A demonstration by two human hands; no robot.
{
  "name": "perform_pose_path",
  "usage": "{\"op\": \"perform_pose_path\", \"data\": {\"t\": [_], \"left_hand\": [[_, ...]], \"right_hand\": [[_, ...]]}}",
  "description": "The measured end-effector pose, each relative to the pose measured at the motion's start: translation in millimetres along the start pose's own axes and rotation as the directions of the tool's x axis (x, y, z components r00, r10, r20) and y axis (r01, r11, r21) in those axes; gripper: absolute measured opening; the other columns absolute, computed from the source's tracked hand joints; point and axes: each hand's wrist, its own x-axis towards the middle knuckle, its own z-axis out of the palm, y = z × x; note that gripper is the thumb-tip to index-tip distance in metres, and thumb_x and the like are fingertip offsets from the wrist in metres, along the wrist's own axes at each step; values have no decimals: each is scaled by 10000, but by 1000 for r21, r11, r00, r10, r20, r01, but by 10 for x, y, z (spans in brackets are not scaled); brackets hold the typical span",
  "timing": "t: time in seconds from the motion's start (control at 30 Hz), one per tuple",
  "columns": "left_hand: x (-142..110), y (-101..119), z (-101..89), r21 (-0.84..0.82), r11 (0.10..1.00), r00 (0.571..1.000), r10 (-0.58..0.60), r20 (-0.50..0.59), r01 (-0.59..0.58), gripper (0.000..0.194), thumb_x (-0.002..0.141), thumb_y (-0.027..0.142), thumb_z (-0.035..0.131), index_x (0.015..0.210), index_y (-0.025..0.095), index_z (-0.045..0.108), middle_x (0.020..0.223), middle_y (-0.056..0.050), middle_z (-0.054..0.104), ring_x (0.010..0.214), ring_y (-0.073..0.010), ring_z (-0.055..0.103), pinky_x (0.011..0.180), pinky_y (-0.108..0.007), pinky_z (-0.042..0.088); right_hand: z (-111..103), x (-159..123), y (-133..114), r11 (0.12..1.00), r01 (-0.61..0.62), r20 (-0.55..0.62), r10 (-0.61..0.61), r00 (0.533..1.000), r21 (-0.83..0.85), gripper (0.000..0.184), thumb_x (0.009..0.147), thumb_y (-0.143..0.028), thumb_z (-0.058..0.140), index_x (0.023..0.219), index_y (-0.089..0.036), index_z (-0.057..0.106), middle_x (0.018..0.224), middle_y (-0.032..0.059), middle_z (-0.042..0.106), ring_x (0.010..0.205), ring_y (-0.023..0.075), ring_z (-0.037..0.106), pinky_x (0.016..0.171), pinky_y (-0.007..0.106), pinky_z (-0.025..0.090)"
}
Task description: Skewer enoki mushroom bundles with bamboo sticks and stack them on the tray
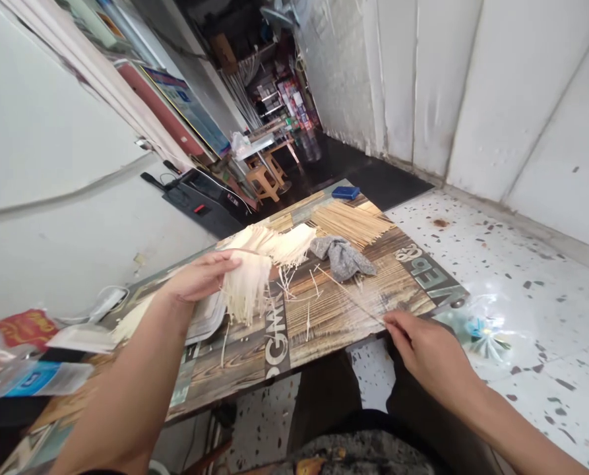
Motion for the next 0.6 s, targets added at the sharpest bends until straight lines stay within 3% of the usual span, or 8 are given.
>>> {"op": "perform_pose_path", "data": {"t": [0.17,0.3,0.47,0.6], "left_hand": [[208,-196,356,70,991,950,-126,286,110,423,744,485,700,1035,177,698,961,-103,744,869,-251,707,813,-398,542],[563,-279,547,212,975,917,-146,371,69,415,798,479,645,1076,173,687,1019,-98,738,933,-242,695,834,-379,528],[883,-188,767,486,870,953,-75,293,-81,315,877,313,553,1150,195,658,1226,-46,670,1153,-207,599,984,-333,448],[725,-123,970,699,704,991,68,115,-129,474,875,234,520,1345,176,511,1446,-79,478,1347,-244,416,1117,-388,306]], "right_hand": [[-23,-30,-45,999,21,-28,-21,999,-24,232,931,-318,412,973,-224,619,816,14,728,664,186,682,588,290,500],[-45,-37,-54,1000,8,-72,-9,997,-14,227,930,-343,427,970,-233,622,782,6,722,633,174,681,554,271,513],[-25,-42,81,997,29,-139,-38,990,-70,239,921,-380,440,958,-235,626,762,4,728,590,185,685,511,275,526],[-53,-9,149,993,80,-175,-95,980,-89,208,919,-369,457,953,-242,619,763,-12,734,573,171,689,500,251,532]]}}
